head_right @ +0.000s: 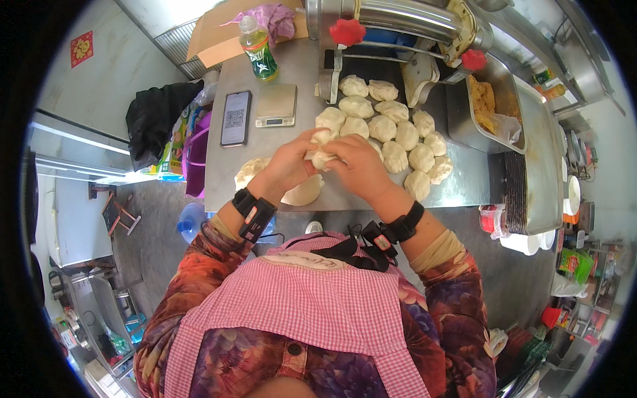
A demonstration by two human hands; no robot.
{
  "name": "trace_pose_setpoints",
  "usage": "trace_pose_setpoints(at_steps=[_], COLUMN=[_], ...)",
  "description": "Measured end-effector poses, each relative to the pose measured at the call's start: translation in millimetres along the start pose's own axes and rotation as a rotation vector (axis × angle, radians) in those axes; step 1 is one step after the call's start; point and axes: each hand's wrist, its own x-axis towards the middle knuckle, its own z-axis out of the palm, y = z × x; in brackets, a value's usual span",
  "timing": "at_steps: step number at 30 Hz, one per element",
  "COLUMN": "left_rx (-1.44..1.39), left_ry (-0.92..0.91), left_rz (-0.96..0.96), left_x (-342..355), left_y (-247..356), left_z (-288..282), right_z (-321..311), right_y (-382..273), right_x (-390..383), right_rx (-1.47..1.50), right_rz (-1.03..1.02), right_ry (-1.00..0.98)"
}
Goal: The person portions dough into small balls, weighs them, and arranges them on a countertop. They then feed dough through a roller machine to flatten it, place the sheet on a tray, and later load a tray of skewered orange items into an oven. The person also pours oil over the skewers before baking.
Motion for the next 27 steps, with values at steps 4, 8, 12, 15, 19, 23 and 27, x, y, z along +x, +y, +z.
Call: trace_pose_setpoints(at_steps=[4, 8, 12, 15, 19, 23, 27], left_rx=[0.429, 1.324, 1.650, 1.891, 2.100, 2.385, 2.315], left_ry=[-0.021, -0.051, -0.117, 0.094, 0.159, 0.156, 0.080], left_rz=[0.086, 0.456, 0.492, 0.628, 0.302, 0.212, 0.127], left_x=[-10, -13, -9, 0, 19, 42, 65], left_y=[-34, -67, -67, -57, -67, -84, -58], left_z=[10, 8, 0, -1, 3, -3, -11], right_z=[-4, -11, -39, -67, -78, -79, -99], right_y=[20, 29, 27, 35, 52, 60, 67], right_x=[-20, -44, -59, -61, -72, -99, -111], right_rx=[0.313, 0.489, 0.825, 0.963, 0.904, 0.936, 0.903], right_rz=[0.406, 0.691, 0.709, 0.681, 0.712, 0.764, 0.735], right_ry=[-0.055, -0.237, -0.272, -0.134, 0.030, 0.000, 0.089])
